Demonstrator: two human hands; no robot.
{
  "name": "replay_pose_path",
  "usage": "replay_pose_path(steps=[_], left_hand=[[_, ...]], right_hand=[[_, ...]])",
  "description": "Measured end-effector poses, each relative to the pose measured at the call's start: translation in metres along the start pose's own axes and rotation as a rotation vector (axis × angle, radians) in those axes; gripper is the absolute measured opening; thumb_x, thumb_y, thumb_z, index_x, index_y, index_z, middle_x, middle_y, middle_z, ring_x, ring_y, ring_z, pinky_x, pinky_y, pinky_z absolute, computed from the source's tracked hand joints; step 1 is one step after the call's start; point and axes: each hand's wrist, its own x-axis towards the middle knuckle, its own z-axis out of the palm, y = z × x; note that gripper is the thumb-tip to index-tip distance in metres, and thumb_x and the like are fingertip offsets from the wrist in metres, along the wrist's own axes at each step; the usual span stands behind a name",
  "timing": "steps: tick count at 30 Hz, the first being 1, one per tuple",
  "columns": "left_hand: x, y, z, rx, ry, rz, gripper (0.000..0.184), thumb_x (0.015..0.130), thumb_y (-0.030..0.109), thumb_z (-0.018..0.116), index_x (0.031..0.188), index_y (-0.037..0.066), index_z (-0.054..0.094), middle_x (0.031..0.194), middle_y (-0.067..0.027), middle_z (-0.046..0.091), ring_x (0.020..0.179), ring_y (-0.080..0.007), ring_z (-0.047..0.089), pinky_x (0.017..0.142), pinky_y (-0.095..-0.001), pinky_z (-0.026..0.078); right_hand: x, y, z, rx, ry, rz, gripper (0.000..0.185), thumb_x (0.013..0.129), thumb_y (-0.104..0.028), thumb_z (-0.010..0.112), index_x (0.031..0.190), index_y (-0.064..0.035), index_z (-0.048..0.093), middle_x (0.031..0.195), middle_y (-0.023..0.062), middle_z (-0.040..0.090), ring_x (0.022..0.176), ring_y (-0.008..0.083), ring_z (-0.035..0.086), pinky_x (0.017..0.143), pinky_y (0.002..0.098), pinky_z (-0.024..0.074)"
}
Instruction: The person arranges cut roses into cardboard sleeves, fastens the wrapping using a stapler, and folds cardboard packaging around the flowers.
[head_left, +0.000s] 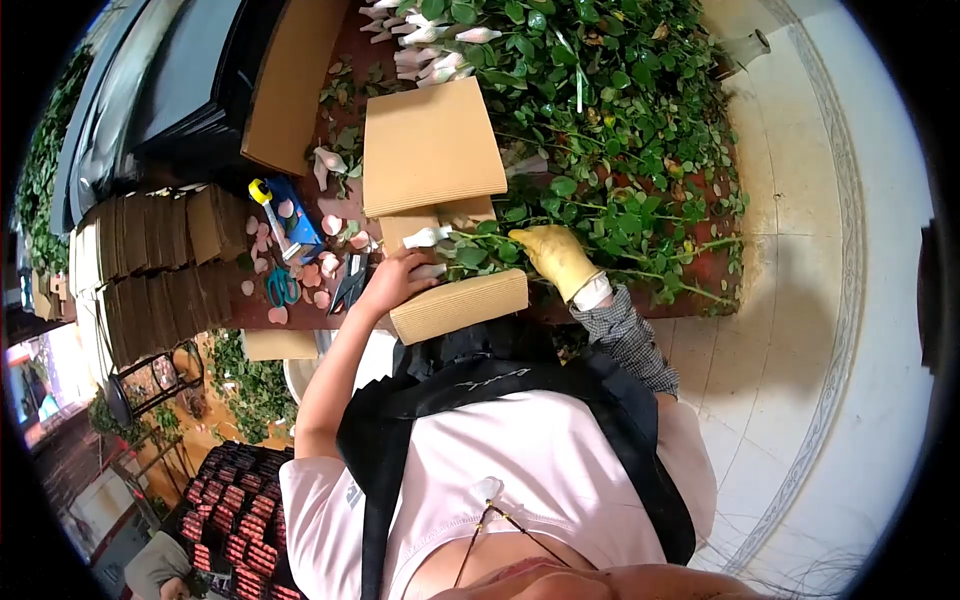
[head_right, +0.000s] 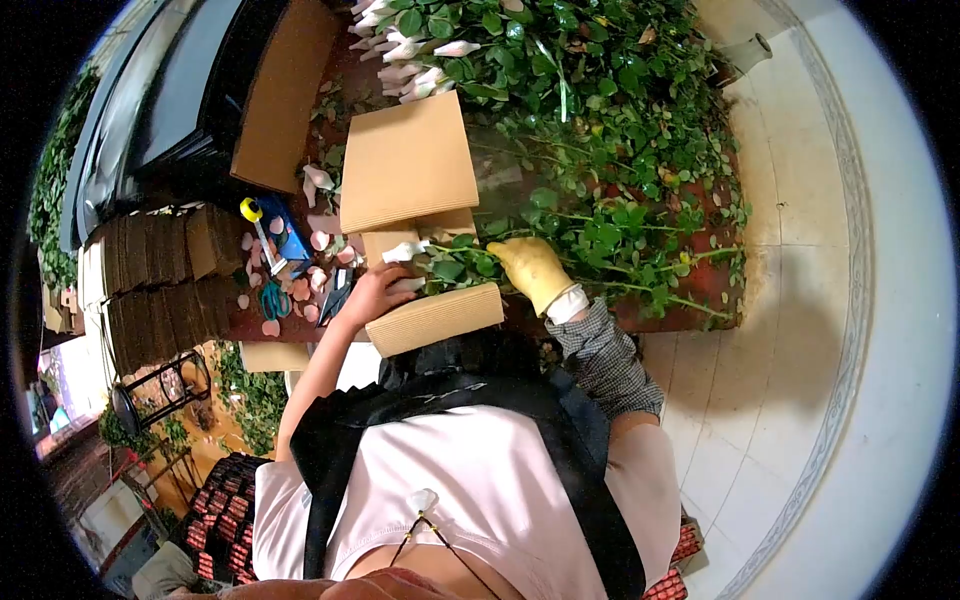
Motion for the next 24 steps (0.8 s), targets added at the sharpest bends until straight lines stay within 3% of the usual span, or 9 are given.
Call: replay_pose_path(steps=[8, 10, 16, 18, 19, 21, 22, 24], left_hand=[[0.001, 0.008, -0.011, 0.160, -0.028, 0.138, 0.034, 0.080, 0.021, 0.075, 0.110, 0.006, 0.067, 0.109, -0.0119, 0.062, 0.098, -0.0349, 0.062, 0.084, -0.0424, 0.053], [0.001, 0.014, -0.019, 0.214, 0.093, 0.263, 0.032, 0.078, 0.016, 0.073, 0.109, 0.008, 0.069, 0.109, -0.0112, 0.062, 0.097, -0.0317, 0.061, 0.085, -0.0415, 0.051], [0.011, 0.014, -0.015, 0.407, 0.093, 0.428, 0.023, 0.074, 0.019, 0.077, 0.092, 0.006, 0.071, 0.113, -0.0123, 0.058, 0.103, -0.0352, 0.057, 0.087, -0.0442, 0.050], [0.010, 0.005, -0.012, 0.309, -0.032, 0.316, 0.023, 0.075, 0.022, 0.076, 0.093, 0.008, 0.071, 0.115, -0.0101, 0.060, 0.101, -0.0324, 0.058, 0.086, -0.0417, 0.051], [0.008, 0.005, -0.013, 0.321, -0.081, 0.258, 0.034, 0.073, 0.022, 0.078, 0.101, 0.006, 0.068, 0.110, -0.0123, 0.060, 0.100, -0.0338, 0.058, 0.085, -0.0427, 0.051], [0.005, 0.006, -0.012, 0.294, -0.044, 0.212, 0.040, 0.073, 0.022, 0.079, 0.107, 0.005, 0.066, 0.108, -0.0131, 0.059, 0.099, -0.0346, 0.058, 0.084, -0.0429, 0.051], [0.005, 0.007, -0.011, 0.260, -0.009, 0.177, 0.047, 0.072, 0.022, 0.080, 0.113, 0.005, 0.064, 0.105, -0.0140, 0.058, 0.098, -0.0354, 0.058, 0.084, -0.0431, 0.051], [0.001, 0.000, -0.004, 0.178, 0.033, 0.135, 0.057, 0.072, 0.021, 0.081, 0.122, 0.003, 0.060, 0.106, -0.0171, 0.056, 0.099, -0.0378, 0.056, 0.086, -0.0453, 0.049]], right_hand=[[0.009, 0.003, 0.019, 0.033, -0.089, 0.050, 0.028, 0.084, -0.007, 0.061, 0.110, -0.0125, 0.071, 0.088, 0.0120, 0.070, 0.084, 0.0322, 0.068, 0.074, 0.0427, 0.0557], [0.012, 0.003, 0.021, -0.029, -0.107, 0.002, 0.028, 0.084, -0.006, 0.060, 0.108, -0.0125, 0.072, 0.088, 0.0109, 0.071, 0.083, 0.0301, 0.069, 0.073, 0.0420, 0.0562], [0.008, 0.001, 0.010, -0.081, -0.008, -0.149, 0.028, 0.083, -0.005, 0.059, 0.105, -0.0148, 0.072, 0.079, 0.0052, 0.068, 0.074, 0.0260, 0.067, 0.067, 0.0397, 0.0549], [0.010, 0.000, 0.008, -0.082, -0.148, -0.094, 0.027, 0.083, -0.007, 0.062, 0.108, -0.0134, 0.070, 0.084, 0.0056, 0.069, 0.078, 0.0267, 0.067, 0.069, 0.0410, 0.0546], [0.009, -0.002, 0.005, -0.079, -0.144, -0.099, 0.027, 0.083, -0.007, 0.062, 0.108, -0.0134, 0.070, 0.084, 0.0056, 0.069, 0.078, 0.0267, 0.067, 0.069, 0.0410, 0.0546], [0.004, -0.007, -0.002, 0.028, -0.060, -0.001, 0.034, 0.083, -0.011, 0.066, 0.117, -0.0098, 0.065, 0.101, 0.0086, 0.069, 0.092, 0.0283, 0.066, 0.080, 0.0411, 0.0538], [0.003, -0.011, -0.010, 0.027, -0.052, 0.002, 0.034, 0.083, -0.011, 0.066, 0.117, -0.0098, 0.065, 0.101, 0.0086, 0.069, 0.092, 0.0283, 0.066, 0.080, 0.0411, 0.0538], [-0.001, -0.016, -0.024, -0.109, 0.330, 0.101, 0.044, 0.082, -0.015, 0.069, 0.124, -0.0062, 0.059, 0.118, 0.0117, 0.064, 0.107, 0.0299, 0.062, 0.090, 0.0403, 0.0509]])
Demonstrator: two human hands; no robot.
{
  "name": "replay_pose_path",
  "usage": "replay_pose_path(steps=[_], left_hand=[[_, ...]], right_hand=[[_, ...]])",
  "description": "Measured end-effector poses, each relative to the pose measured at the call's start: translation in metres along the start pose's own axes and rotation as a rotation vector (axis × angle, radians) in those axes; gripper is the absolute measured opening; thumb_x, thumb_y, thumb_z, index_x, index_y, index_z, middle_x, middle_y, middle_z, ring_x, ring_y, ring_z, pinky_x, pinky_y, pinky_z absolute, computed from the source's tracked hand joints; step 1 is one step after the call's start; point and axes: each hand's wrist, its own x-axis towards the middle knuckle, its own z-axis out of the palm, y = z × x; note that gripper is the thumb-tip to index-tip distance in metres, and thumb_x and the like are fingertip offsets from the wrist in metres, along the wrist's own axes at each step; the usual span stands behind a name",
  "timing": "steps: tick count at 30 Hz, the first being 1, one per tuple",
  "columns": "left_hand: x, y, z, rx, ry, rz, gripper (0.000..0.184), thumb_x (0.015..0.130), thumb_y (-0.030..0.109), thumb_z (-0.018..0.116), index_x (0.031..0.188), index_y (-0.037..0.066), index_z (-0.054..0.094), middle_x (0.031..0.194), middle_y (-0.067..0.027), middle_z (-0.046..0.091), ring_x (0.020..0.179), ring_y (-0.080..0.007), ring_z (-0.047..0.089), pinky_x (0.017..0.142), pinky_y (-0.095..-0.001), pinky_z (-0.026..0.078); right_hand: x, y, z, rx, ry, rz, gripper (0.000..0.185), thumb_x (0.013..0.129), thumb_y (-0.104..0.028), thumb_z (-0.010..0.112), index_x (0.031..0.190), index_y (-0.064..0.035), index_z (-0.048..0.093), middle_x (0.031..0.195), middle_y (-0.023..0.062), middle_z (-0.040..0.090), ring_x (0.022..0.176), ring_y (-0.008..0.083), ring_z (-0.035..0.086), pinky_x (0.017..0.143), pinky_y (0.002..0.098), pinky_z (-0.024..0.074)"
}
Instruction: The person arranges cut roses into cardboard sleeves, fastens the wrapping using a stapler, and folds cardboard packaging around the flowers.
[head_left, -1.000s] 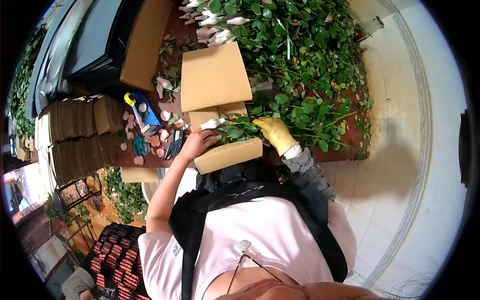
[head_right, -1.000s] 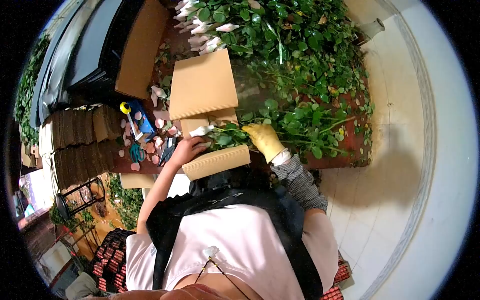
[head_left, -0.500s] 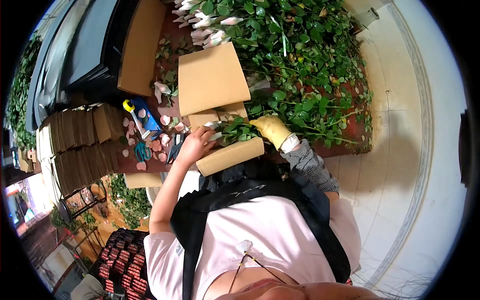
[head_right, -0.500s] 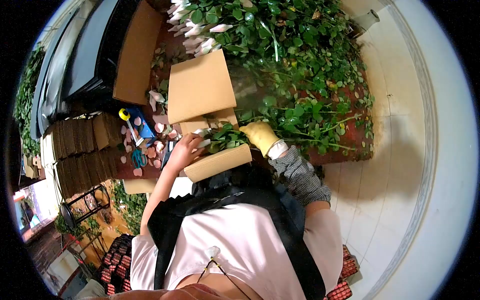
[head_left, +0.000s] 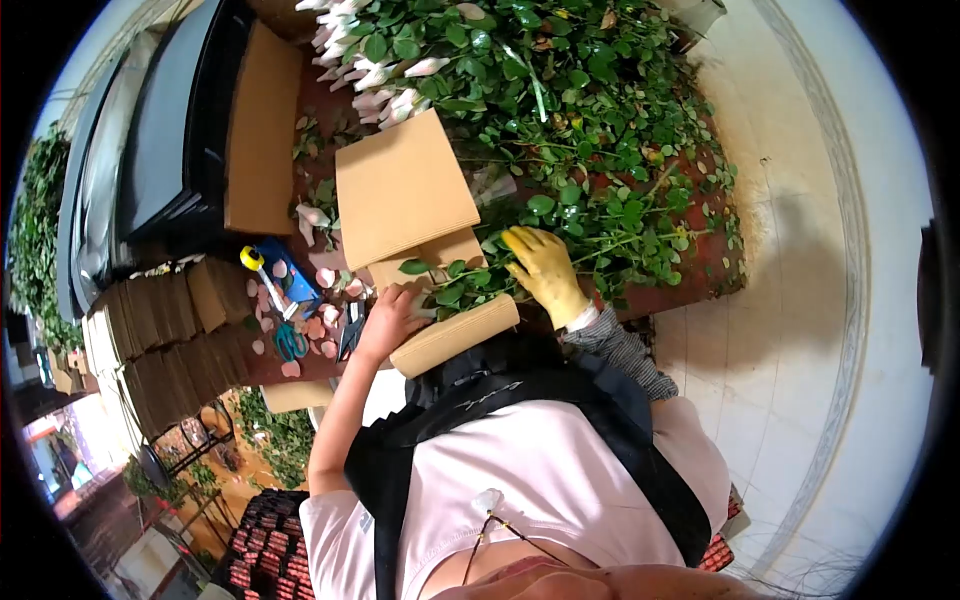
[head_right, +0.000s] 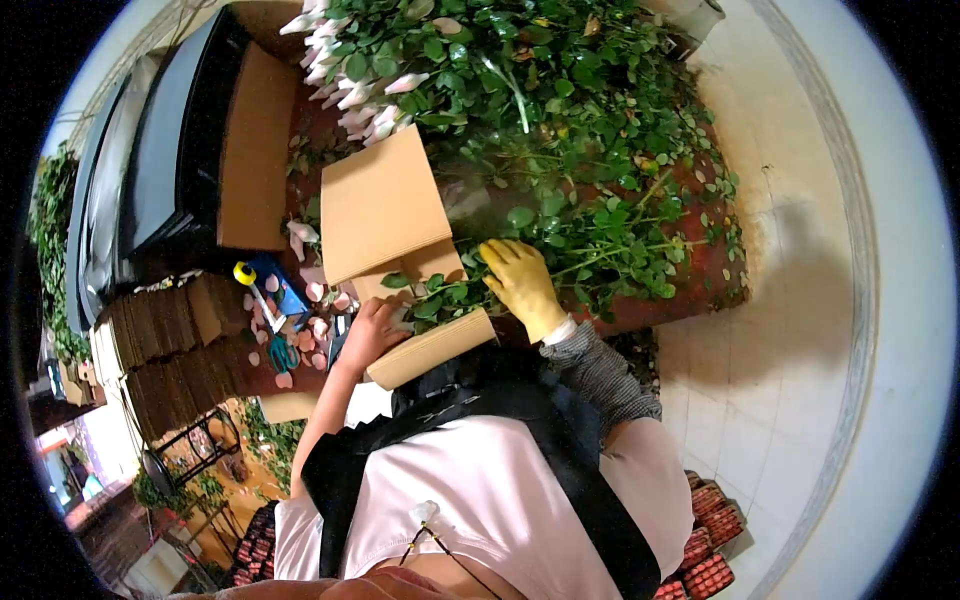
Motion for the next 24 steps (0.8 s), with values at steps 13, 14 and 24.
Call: replay_pose_path(steps=[13, 14, 24], left_hand=[[0.004, -0.010, 0.013, -0.079, 0.017, -0.117, 0.033, 0.083, 0.012, 0.072, 0.113, 0.000, 0.066, 0.105, -0.0220, 0.056, 0.099, -0.0398, 0.059, 0.086, -0.0431, 0.050], [0.007, -0.004, 0.009, -0.056, 0.017, -0.118, 0.035, 0.082, 0.013, 0.072, 0.115, 0.001, 0.065, 0.104, -0.0219, 0.056, 0.098, -0.0401, 0.059, 0.085, -0.0436, 0.050], [0.005, -0.003, 0.014, -0.098, 0.049, -0.142, 0.031, 0.082, 0.011, 0.072, 0.111, 0.002, 0.066, 0.102, -0.0194, 0.057, 0.096, -0.0389, 0.059, 0.085, -0.0436, 0.050]], right_hand=[[0.097, 0.069, 0.011, 0.317, 0.081, 0.302, 0.030, 0.091, -0.022, 0.061, 0.116, -0.0067, 0.066, 0.100, 0.0162, 0.070, 0.089, 0.0341, 0.067, 0.079, 0.0418, 0.0539], [0.111, 0.076, 0.030, 0.266, 0.233, 0.240, 0.028, 0.090, -0.021, 0.061, 0.113, -0.0060, 0.066, 0.095, 0.0160, 0.071, 0.086, 0.0343, 0.067, 0.078, 0.0422, 0.0539], [0.159, 0.138, 0.087, -0.424, -0.043, 0.098, 0.016, 0.082, -0.014, 0.056, 0.075, -0.0171, 0.070, 0.076, 0.0051, 0.070, 0.076, 0.0249, 0.067, 0.074, 0.0384, 0.0498]])
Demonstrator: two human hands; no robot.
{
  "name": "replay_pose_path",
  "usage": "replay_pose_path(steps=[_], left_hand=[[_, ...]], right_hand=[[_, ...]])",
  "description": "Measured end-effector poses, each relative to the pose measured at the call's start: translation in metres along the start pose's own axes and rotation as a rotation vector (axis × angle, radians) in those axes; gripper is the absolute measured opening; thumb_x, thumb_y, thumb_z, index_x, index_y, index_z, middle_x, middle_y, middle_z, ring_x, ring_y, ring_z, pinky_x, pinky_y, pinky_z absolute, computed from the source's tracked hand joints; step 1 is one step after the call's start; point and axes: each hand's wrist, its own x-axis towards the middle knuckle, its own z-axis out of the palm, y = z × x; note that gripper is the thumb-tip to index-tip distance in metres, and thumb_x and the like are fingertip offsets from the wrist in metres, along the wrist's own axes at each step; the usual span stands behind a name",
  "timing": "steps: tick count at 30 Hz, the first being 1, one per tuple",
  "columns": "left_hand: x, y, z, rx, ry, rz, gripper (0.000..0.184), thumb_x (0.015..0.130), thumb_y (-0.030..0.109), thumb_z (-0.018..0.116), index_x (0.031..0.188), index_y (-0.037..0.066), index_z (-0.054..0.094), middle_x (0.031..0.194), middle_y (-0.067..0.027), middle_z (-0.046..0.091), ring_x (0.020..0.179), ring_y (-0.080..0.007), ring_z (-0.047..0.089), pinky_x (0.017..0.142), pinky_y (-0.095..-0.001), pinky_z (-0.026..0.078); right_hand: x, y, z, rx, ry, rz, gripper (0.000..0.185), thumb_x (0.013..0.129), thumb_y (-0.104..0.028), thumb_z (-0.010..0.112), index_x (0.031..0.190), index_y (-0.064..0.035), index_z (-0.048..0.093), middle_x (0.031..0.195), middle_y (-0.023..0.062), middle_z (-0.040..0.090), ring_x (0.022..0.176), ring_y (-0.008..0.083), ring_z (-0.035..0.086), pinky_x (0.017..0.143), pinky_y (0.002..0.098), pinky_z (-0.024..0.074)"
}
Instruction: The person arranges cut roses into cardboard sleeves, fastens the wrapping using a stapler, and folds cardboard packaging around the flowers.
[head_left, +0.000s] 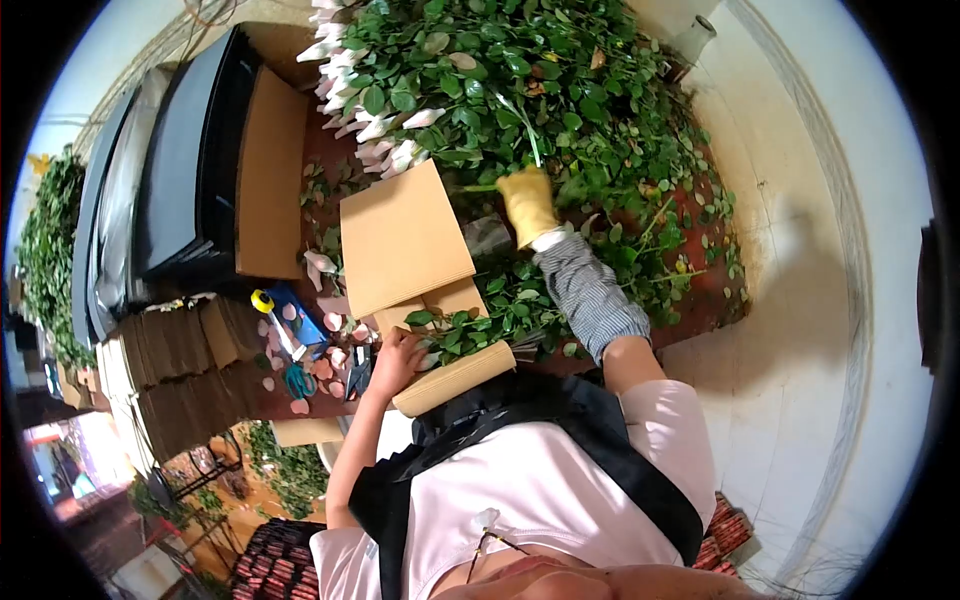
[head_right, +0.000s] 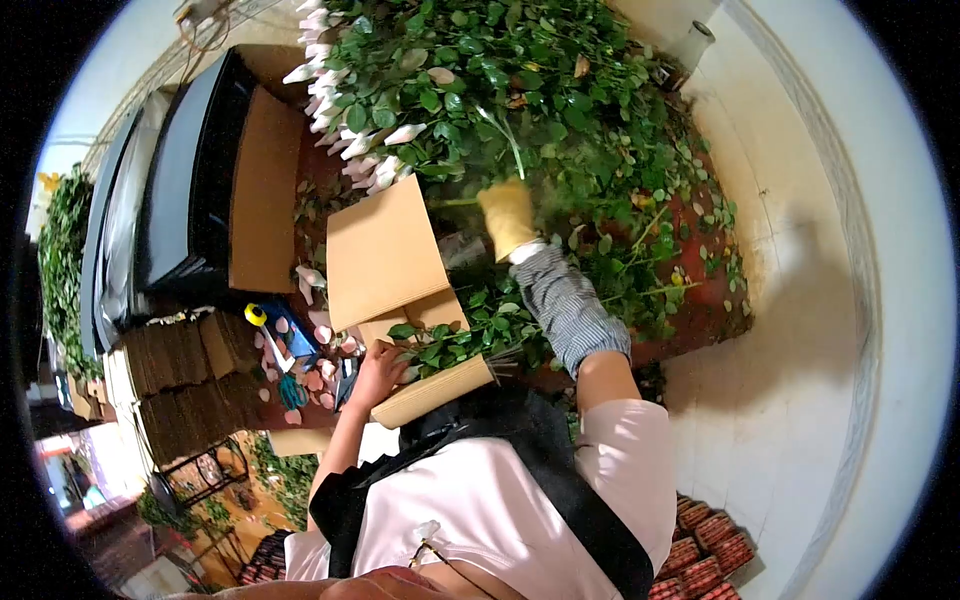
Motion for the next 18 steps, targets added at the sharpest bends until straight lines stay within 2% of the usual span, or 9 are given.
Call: replay_pose_path(steps=[2, 4, 5, 6, 7, 9, 12, 16, 18], left_hand=[[0.000, -0.003, 0.003, 0.001, 0.013, -0.005, 0.031, 0.081, 0.011, 0.072, 0.110, 0.003, 0.067, 0.101, -0.0191, 0.056, 0.096, -0.0388, 0.059, 0.085, -0.0433, 0.050], [-0.001, -0.002, 0.002, -0.001, 0.025, 0.001, 0.030, 0.081, 0.011, 0.072, 0.110, 0.003, 0.067, 0.102, -0.0190, 0.057, 0.096, -0.0389, 0.059, 0.085, -0.0432, 0.050], [0.000, -0.004, 0.001, -0.002, 0.037, 0.001, 0.030, 0.081, 0.011, 0.072, 0.110, 0.003, 0.067, 0.102, -0.0190, 0.057, 0.096, -0.0389, 0.059, 0.085, -0.0432, 0.050], [0.000, -0.007, 0.002, -0.007, 0.036, 0.022, 0.030, 0.082, 0.012, 0.072, 0.110, 0.003, 0.067, 0.103, -0.0190, 0.057, 0.097, -0.0390, 0.059, 0.086, -0.0433, 0.050], [-0.001, -0.008, 0.004, -0.015, 0.036, 0.041, 0.031, 0.082, 0.012, 0.072, 0.111, 0.003, 0.067, 0.104, -0.0191, 0.057, 0.097, -0.0392, 0.059, 0.086, -0.0433, 0.050], [-0.002, -0.007, 0.005, -0.024, 0.040, 0.015, 0.031, 0.082, 0.013, 0.072, 0.111, 0.003, 0.066, 0.104, -0.0190, 0.057, 0.098, -0.0395, 0.059, 0.087, -0.0433, 0.050], [-0.001, 0.003, -0.002, -0.039, 0.046, -0.018, 0.032, 0.083, 0.014, 0.071, 0.113, 0.004, 0.064, 0.104, -0.0188, 0.058, 0.099, -0.0402, 0.059, 0.087, -0.0435, 0.049], [0.000, -0.006, 0.002, -0.070, 0.062, -0.006, 0.035, 0.081, 0.015, 0.073, 0.113, 0.005, 0.061, 0.102, -0.0190, 0.058, 0.098, -0.0408, 0.059, 0.086, -0.0446, 0.049], [0.000, -0.006, 0.003, -0.066, 0.065, -0.015, 0.034, 0.081, 0.009, 0.070, 0.114, 0.005, 0.063, 0.102, -0.0192, 0.059, 0.099, -0.0412, 0.059, 0.086, -0.0444, 0.049]], right_hand=[[0.009, 0.036, -0.040, -0.113, 0.200, 0.195, 0.017, 0.085, -0.014, 0.054, 0.072, -0.0145, 0.066, 0.076, 0.0096, 0.067, 0.080, 0.0251, 0.065, 0.075, 0.0384, 0.0495], [0.000, 0.096, -0.010, 0.341, 0.438, 0.262, 0.019, 0.088, -0.013, 0.052, 0.077, -0.0104, 0.067, 0.082, 0.0100, 0.068, 0.084, 0.0266, 0.065, 0.081, 0.0387, 0.0509], [-0.007, 0.107, -0.039, 0.116, 0.422, 0.250, 0.018, 0.088, -0.012, 0.053, 0.083, -0.0090, 0.071, 0.087, 0.0094, 0.070, 0.087, 0.0273, 0.066, 0.083, 0.0385, 0.0519], [-0.011, 0.109, -0.093, 0.062, 0.131, 0.320, 0.020, 0.090, -0.013, 0.064, 0.108, -0.0144, 0.071, 0.115, 0.0045, 0.070, 0.112, 0.0172, 0.064, 0.107, 0.0347, 0.0420], [-0.015, 0.115, -0.113, -0.116, 0.193, 0.324, 0.018, 0.087, -0.009, 0.064, 0.100, -0.0153, 0.074, 0.110, 0.0041, 0.072, 0.110, 0.0183, 0.065, 0.107, 0.0362, 0.0430], [-0.037, 0.129, -0.145, -0.094, 0.453, 0.286, 0.024, 0.080, -0.002, 0.063, 0.098, -0.0119, 0.075, 0.108, 0.0061, 0.073, 0.106, 0.0244, 0.066, 0.103, 0.0389, 0.0440], [-0.076, 0.123, -0.200, 0.024, 0.553, 0.185, 0.024, 0.083, 0.002, 0.060, 0.102, -0.0062, 0.073, 0.106, 0.0124, 0.071, 0.093, 0.0289, 0.068, 0.091, 0.0409, 0.0515], [-0.124, 0.085, -0.209, 0.619, 0.200, 0.228, 0.028, 0.091, -0.001, 0.060, 0.115, -0.0093, 0.070, 0.108, 0.0116, 0.072, 0.096, 0.0230, 0.070, 0.080, 0.0314, 0.0564], [-0.149, 0.062, -0.178, 0.712, 0.118, 0.209, 0.031, 0.090, -0.001, 0.063, 0.117, -0.0139, 0.070, 0.112, 0.0086, 0.072, 0.095, 0.0213, 0.070, 0.079, 0.0314, 0.0575]])
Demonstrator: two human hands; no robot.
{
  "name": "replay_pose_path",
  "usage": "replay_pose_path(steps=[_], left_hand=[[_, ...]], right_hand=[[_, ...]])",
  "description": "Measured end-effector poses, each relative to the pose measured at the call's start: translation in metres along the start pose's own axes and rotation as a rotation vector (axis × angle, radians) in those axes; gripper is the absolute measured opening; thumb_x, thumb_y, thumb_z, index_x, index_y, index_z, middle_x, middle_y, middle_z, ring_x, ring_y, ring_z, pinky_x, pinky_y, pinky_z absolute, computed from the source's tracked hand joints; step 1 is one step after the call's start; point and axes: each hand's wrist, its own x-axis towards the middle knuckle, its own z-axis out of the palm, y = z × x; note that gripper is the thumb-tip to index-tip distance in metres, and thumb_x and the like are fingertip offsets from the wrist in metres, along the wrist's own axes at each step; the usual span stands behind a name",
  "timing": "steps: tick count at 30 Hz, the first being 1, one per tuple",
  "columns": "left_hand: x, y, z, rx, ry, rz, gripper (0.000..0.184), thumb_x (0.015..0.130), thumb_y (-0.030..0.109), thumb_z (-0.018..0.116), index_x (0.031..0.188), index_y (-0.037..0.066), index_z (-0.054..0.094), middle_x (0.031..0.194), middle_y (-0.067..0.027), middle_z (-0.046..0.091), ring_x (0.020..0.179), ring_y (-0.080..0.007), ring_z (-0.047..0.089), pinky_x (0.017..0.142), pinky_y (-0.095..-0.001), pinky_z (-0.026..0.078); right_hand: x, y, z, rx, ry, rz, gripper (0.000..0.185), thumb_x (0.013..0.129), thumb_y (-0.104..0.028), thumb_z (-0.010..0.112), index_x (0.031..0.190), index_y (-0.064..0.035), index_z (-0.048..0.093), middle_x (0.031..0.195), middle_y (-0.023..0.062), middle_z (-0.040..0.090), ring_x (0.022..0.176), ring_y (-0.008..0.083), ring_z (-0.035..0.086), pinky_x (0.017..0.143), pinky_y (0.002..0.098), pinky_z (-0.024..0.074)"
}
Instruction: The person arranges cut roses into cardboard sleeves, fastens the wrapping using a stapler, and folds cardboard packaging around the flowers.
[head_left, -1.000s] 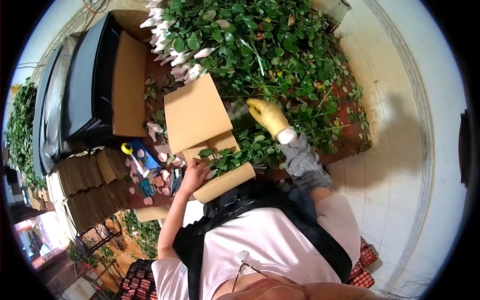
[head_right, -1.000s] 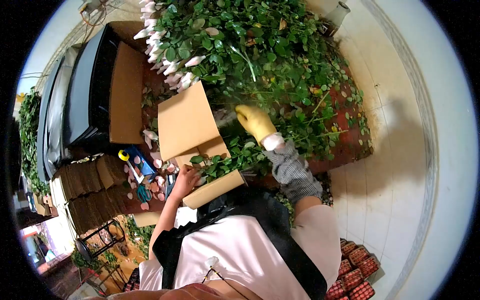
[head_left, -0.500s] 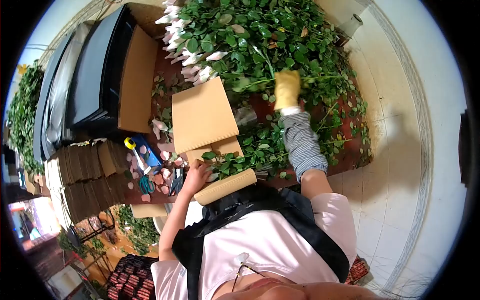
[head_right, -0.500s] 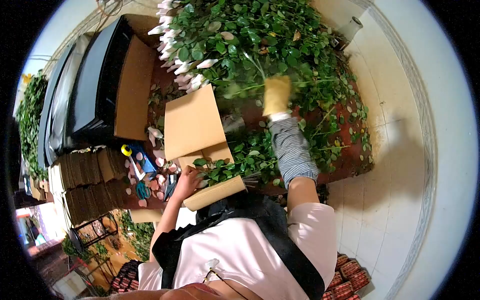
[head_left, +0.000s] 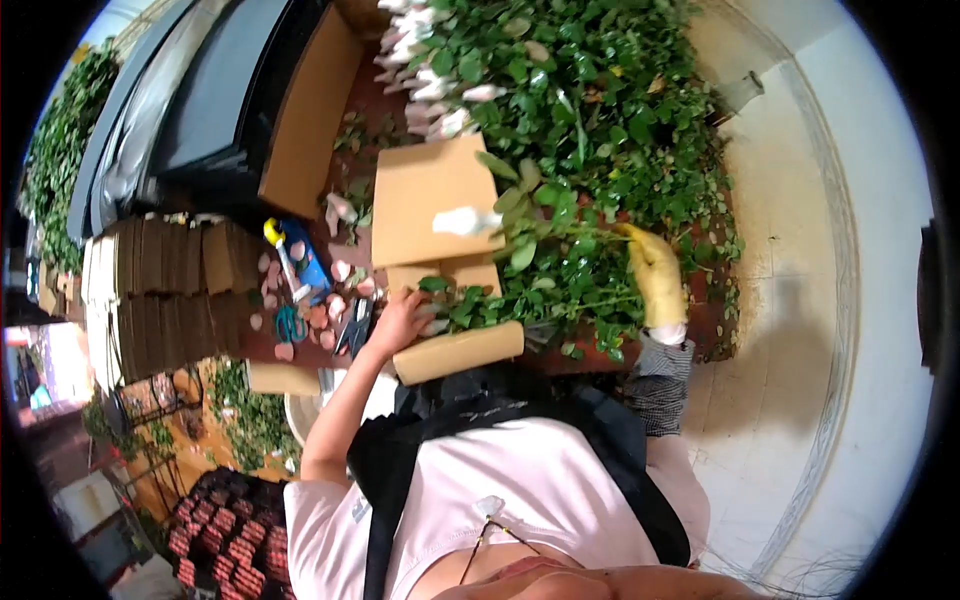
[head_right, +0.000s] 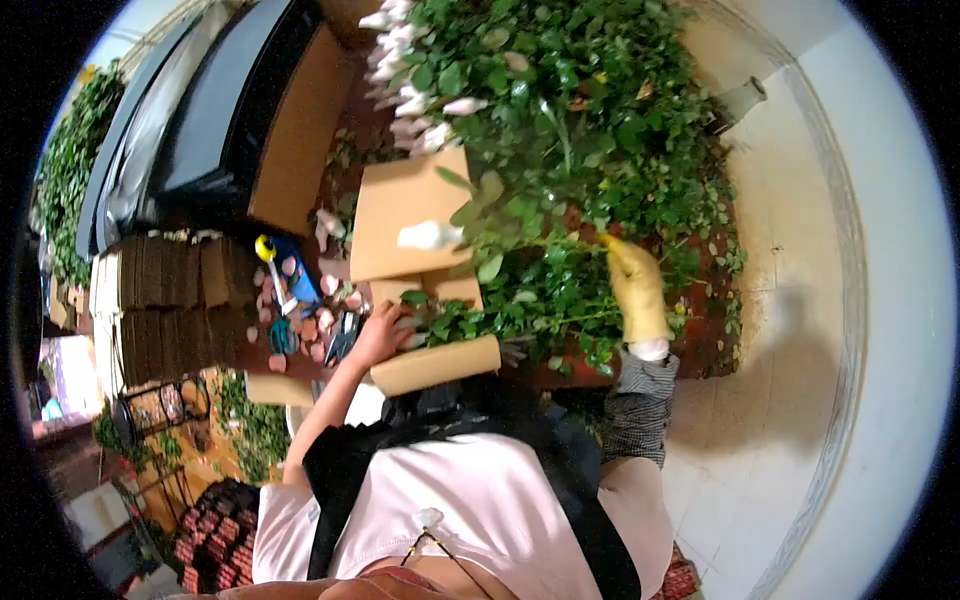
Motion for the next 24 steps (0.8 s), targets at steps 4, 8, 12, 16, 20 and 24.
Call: replay_pose_path(steps=[4, 8, 12, 16, 20, 24], left_hand=[[0.000, 0.002, -0.001, -0.083, 0.028, -0.038, 0.031, 0.081, 0.012, 0.071, 0.110, 0.002, 0.066, 0.105, -0.0191, 0.064, 0.097, -0.0399, 0.063, 0.084, -0.0444, 0.051], [-0.004, 0.004, -0.004, 0.027, 0.041, 0.083, 0.025, 0.082, 0.014, 0.071, 0.102, 0.000, 0.067, 0.100, -0.0161, 0.063, 0.092, -0.0370, 0.064, 0.080, -0.0423, 0.052], [0.001, 0.023, -0.013, 0.472, -0.008, 0.167, 0.021, 0.079, 0.022, 0.073, 0.092, 0.006, 0.068, 0.123, -0.0157, 0.052, 0.112, -0.0362, 0.051, 0.093, -0.0439, 0.044], [0.004, 0.019, -0.008, 0.480, 0.033, 0.182, 0.027, 0.077, 0.022, 0.074, 0.100, 0.009, 0.068, 0.120, -0.0206, 0.051, 0.112, -0.0397, 0.049, 0.094, -0.0476, 0.044], [0.002, 0.014, -0.010, 0.324, -0.012, 0.180, 0.026, 0.077, 0.018, 0.074, 0.099, 0.007, 0.066, 0.118, -0.0204, 0.054, 0.106, -0.0400, 0.053, 0.090, -0.0479, 0.047], [0.005, 0.024, -0.012, 0.318, 0.005, 0.148, 0.028, 0.077, 0.016, 0.075, 0.101, 0.006, 0.064, 0.120, -0.0193, 0.053, 0.109, -0.0399, 0.052, 0.092, -0.0474, 0.045]], right_hand=[[-0.054, -0.015, 0.086, -0.142, -0.126, -0.149, 0.032, 0.087, -0.001, 0.062, 0.112, -0.0181, 0.072, 0.089, 0.0092, 0.072, 0.075, 0.0236, 0.069, 0.066, 0.0341, 0.0569], [-0.081, -0.012, 0.125, -0.536, -0.338, -0.081, 0.020, 0.084, -0.008, 0.060, 0.097, -0.0123, 0.074, 0.079, 0.0073, 0.069, 0.073, 0.0230, 0.068, 0.066, 0.0379, 0.0546], [-0.071, -0.013, 0.128, -0.508, -0.394, -0.012, 0.020, 0.086, -0.008, 0.056, 0.093, -0.0056, 0.075, 0.088, 0.0105, 0.072, 0.081, 0.0256, 0.069, 0.074, 0.0371, 0.0549], [-0.077, 0.039, 0.157, -0.340, -0.437, -0.061, 0.019, 0.081, -0.011, 0.064, 0.097, -0.0081, 0.075, 0.098, 0.0120, 0.072, 0.093, 0.0298, 0.068, 0.082, 0.0408, 0.0539], [-0.016, 0.048, 0.099, 0.271, -1.029, 0.256, 0.046, 0.093, -0.029, 0.064, 0.134, -0.0096, 0.056, 0.130, 0.0089, 0.063, 0.113, 0.0234, 0.061, 0.096, 0.0344, 0.0485], [0.042, 0.036, 0.090, -0.166, -0.408, 0.282, 0.044, 0.089, -0.022, 0.066, 0.131, -0.0106, 0.058, 0.115, 0.0202, 0.066, 0.103, 0.0303, 0.065, 0.089, 0.0403, 0.0523]])
